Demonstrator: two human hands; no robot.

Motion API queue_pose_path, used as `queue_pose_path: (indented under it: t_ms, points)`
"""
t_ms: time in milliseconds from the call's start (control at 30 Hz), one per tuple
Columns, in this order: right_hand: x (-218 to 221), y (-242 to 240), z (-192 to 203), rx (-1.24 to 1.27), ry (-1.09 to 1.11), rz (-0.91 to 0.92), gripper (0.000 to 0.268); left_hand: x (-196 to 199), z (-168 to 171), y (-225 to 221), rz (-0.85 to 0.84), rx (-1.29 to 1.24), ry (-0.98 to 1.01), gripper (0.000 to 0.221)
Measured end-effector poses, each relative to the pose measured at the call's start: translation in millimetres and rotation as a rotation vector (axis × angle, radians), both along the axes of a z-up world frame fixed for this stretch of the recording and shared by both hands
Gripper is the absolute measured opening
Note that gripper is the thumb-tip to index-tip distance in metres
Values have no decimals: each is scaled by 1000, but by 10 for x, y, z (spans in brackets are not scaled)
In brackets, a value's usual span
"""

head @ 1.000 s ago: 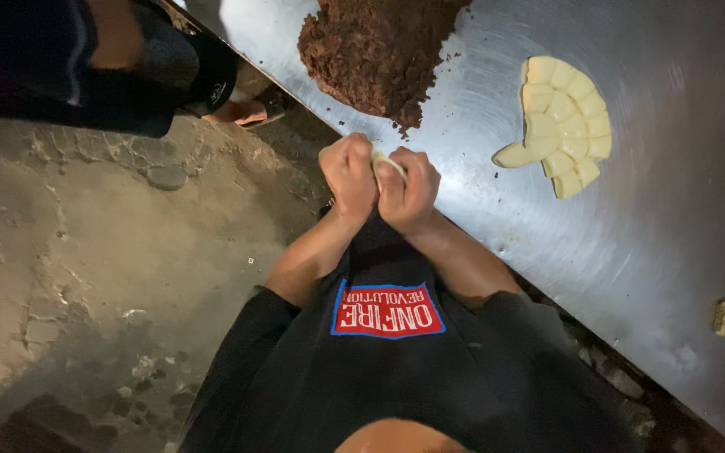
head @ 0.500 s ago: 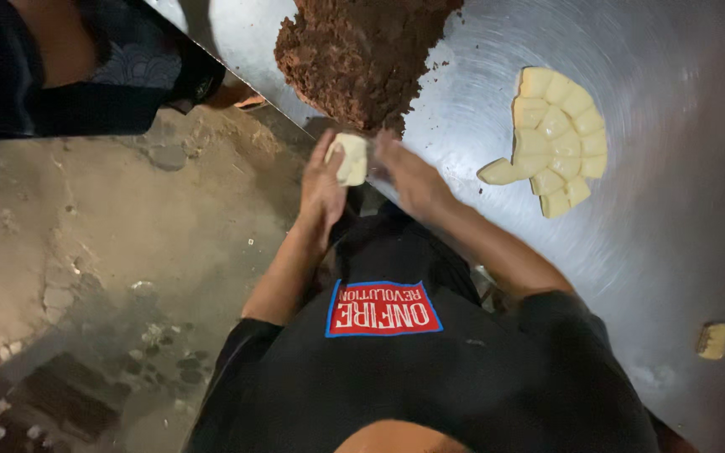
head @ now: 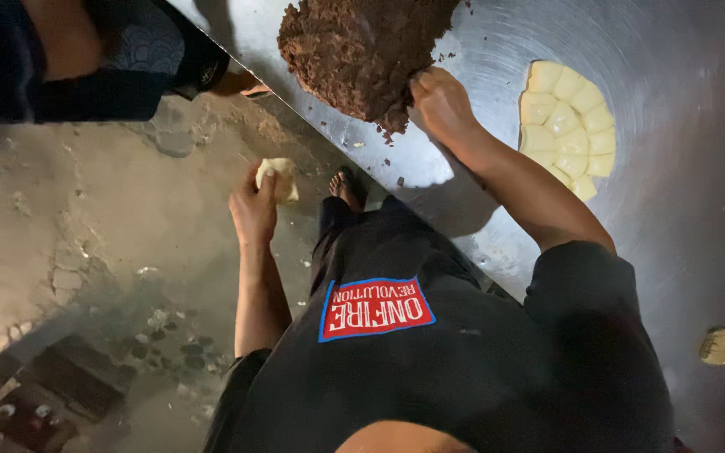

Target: The person takes pieces of white dough, flattens them by hand, adds a portion of dark filling from a pile on the table, and folds the dough to enclose the filling.

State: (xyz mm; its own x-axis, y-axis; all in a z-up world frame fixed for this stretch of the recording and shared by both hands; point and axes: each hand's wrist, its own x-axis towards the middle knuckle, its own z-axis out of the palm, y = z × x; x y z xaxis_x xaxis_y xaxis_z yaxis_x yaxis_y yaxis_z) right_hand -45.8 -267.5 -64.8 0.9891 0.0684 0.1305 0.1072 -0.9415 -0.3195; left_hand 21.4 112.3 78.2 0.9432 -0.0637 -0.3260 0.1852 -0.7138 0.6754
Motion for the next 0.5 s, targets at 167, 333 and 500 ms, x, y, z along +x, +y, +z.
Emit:
queue_pose_path:
  t_ms: [167, 333, 500]
  points:
    - [-183, -17, 124, 962, 167, -580, 15, 38, -244, 128, 319, -998, 470, 56]
    - [-425, 683, 1107, 1589, 332, -692, 19, 47, -400, -77, 287, -1365, 669, 51]
    - [-596, 1423, 1902, 1032, -152, -276, 17, -26, -124, -529, 155, -1393, 751, 51]
